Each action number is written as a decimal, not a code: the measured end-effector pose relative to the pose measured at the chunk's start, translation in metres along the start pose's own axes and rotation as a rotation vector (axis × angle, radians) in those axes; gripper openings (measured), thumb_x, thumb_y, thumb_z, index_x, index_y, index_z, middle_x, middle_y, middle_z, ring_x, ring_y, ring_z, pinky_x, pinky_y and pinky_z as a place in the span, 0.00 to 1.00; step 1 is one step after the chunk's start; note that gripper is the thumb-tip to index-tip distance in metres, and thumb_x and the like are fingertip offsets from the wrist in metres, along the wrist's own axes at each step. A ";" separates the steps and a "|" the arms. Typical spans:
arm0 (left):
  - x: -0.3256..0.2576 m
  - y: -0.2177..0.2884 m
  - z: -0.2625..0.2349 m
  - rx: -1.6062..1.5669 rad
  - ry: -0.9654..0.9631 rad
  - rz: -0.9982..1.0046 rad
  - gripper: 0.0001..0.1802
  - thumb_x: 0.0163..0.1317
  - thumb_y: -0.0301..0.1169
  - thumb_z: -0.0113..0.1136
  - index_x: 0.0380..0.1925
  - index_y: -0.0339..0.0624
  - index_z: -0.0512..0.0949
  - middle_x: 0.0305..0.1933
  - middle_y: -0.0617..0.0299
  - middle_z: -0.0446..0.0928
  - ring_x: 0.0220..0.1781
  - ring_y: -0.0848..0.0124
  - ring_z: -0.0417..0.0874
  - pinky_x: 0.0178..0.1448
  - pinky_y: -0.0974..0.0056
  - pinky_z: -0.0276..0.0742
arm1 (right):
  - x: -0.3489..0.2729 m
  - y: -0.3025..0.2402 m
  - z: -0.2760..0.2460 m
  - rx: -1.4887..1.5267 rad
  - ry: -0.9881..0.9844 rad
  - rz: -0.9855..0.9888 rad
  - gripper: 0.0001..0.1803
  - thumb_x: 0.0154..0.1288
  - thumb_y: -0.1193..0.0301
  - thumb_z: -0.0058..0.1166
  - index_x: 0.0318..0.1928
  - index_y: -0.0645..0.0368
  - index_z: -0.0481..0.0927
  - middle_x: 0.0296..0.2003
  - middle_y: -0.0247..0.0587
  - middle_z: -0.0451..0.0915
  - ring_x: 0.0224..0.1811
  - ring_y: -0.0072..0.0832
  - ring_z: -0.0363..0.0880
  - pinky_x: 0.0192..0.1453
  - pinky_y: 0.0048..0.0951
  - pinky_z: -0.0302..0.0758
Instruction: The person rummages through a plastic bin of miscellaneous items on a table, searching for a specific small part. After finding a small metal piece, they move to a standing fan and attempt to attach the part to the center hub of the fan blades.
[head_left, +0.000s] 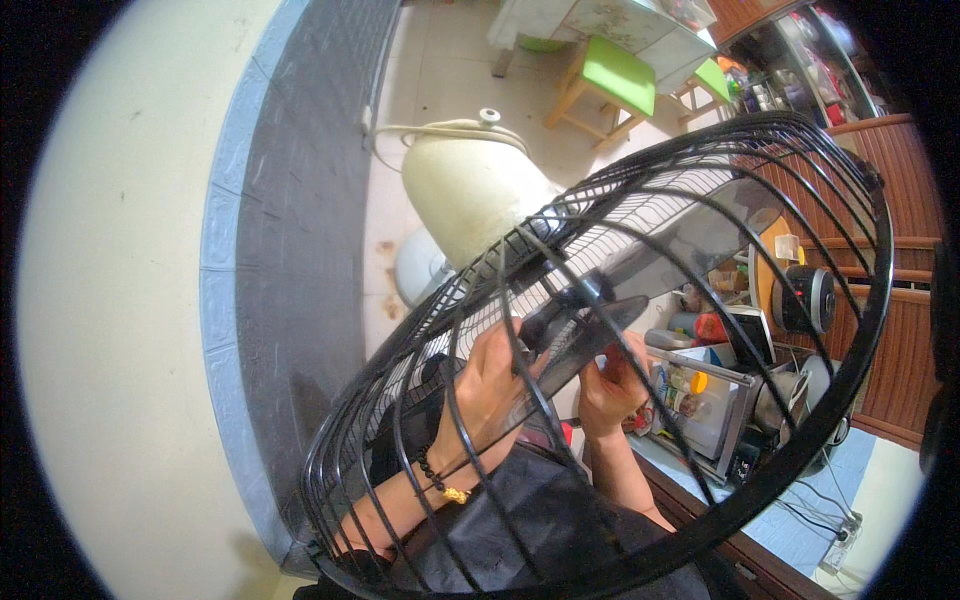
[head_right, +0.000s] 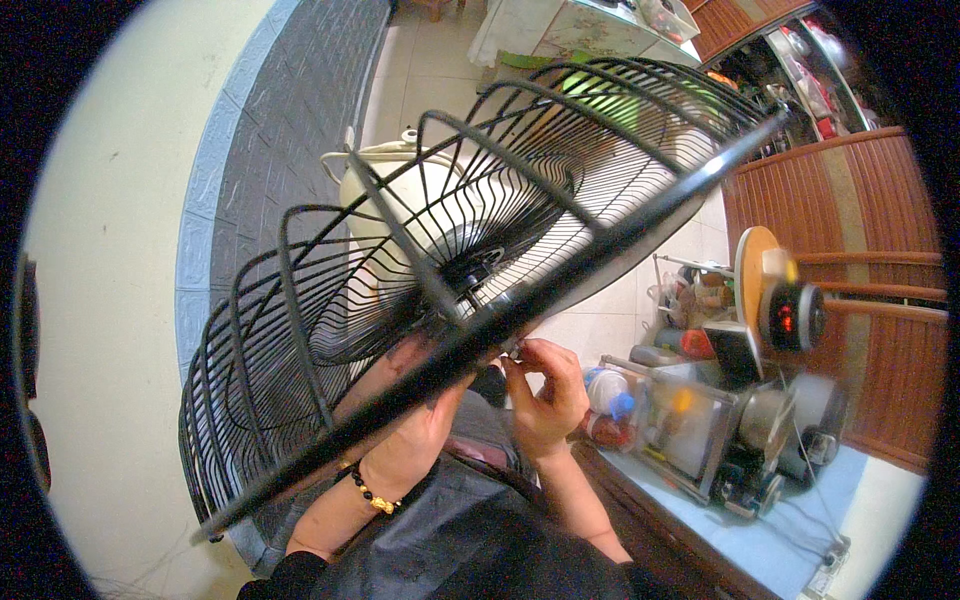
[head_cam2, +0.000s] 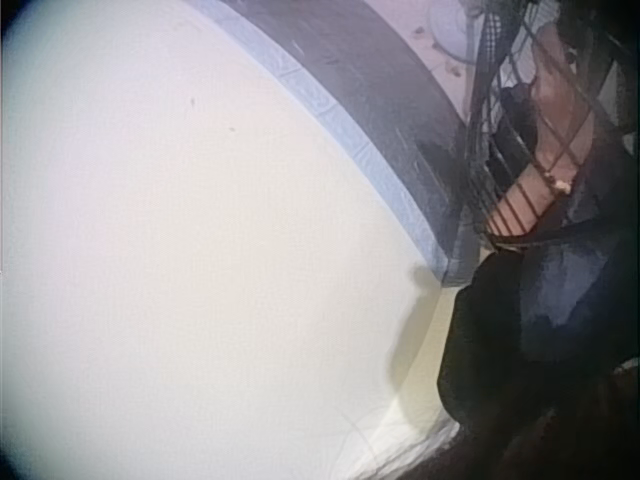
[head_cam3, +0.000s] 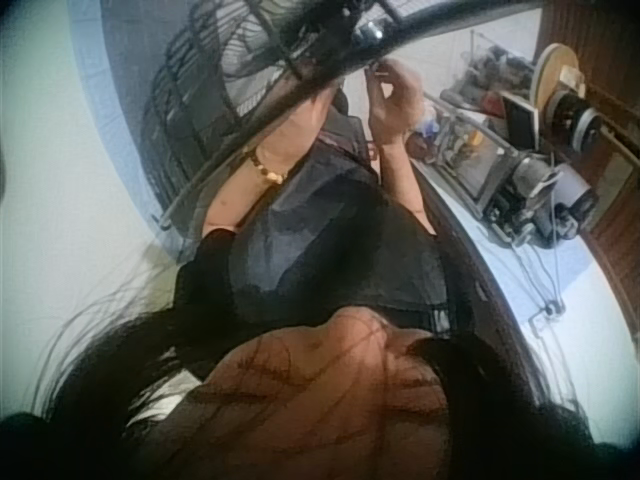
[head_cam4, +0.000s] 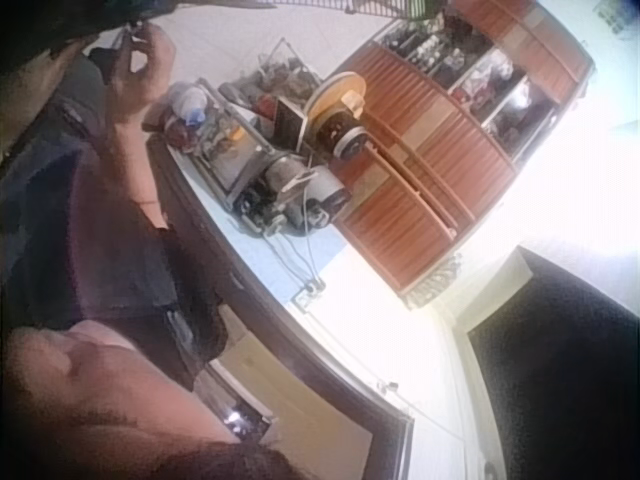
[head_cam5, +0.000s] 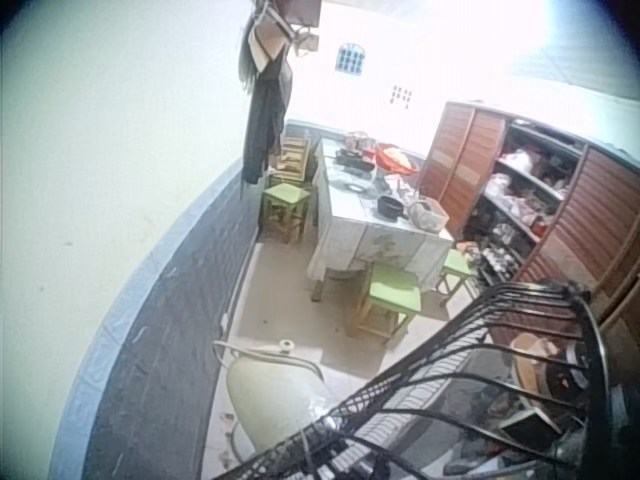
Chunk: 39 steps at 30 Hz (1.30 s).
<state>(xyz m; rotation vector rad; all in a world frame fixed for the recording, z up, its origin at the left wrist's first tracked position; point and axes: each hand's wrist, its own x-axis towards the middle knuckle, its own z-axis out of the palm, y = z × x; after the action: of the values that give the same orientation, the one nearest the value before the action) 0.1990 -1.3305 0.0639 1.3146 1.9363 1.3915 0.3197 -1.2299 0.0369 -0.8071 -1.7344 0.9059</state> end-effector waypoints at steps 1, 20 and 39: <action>-0.001 -0.001 0.002 0.038 -0.005 0.008 0.26 0.55 0.20 0.62 0.54 0.30 0.66 0.50 0.42 0.71 0.51 0.48 0.78 0.48 0.60 0.80 | 0.000 0.002 -0.001 -0.083 -0.026 -0.066 0.16 0.46 0.85 0.64 0.38 0.63 0.79 0.36 0.45 0.81 0.33 0.32 0.80 0.37 0.27 0.77; -0.002 0.001 0.007 -0.105 0.076 -0.153 0.22 0.58 0.28 0.63 0.51 0.35 0.69 0.51 0.46 0.72 0.45 0.53 0.82 0.43 0.60 0.82 | -0.006 0.004 -0.013 -0.278 -0.107 -0.016 0.11 0.54 0.86 0.56 0.39 0.69 0.82 0.35 0.41 0.83 0.35 0.23 0.80 0.39 0.21 0.76; -0.008 -0.005 0.010 -0.027 0.068 -0.078 0.25 0.57 0.25 0.63 0.53 0.32 0.66 0.50 0.42 0.73 0.46 0.49 0.80 0.42 0.58 0.81 | 0.000 -0.001 -0.008 -0.380 -0.167 -0.007 0.07 0.57 0.81 0.56 0.37 0.67 0.78 0.26 0.40 0.79 0.27 0.24 0.78 0.32 0.22 0.74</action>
<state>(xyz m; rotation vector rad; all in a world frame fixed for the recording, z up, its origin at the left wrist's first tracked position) 0.2078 -1.3327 0.0535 1.1814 1.9836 1.4366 0.3267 -1.2286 0.0398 -0.9912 -2.0916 0.6606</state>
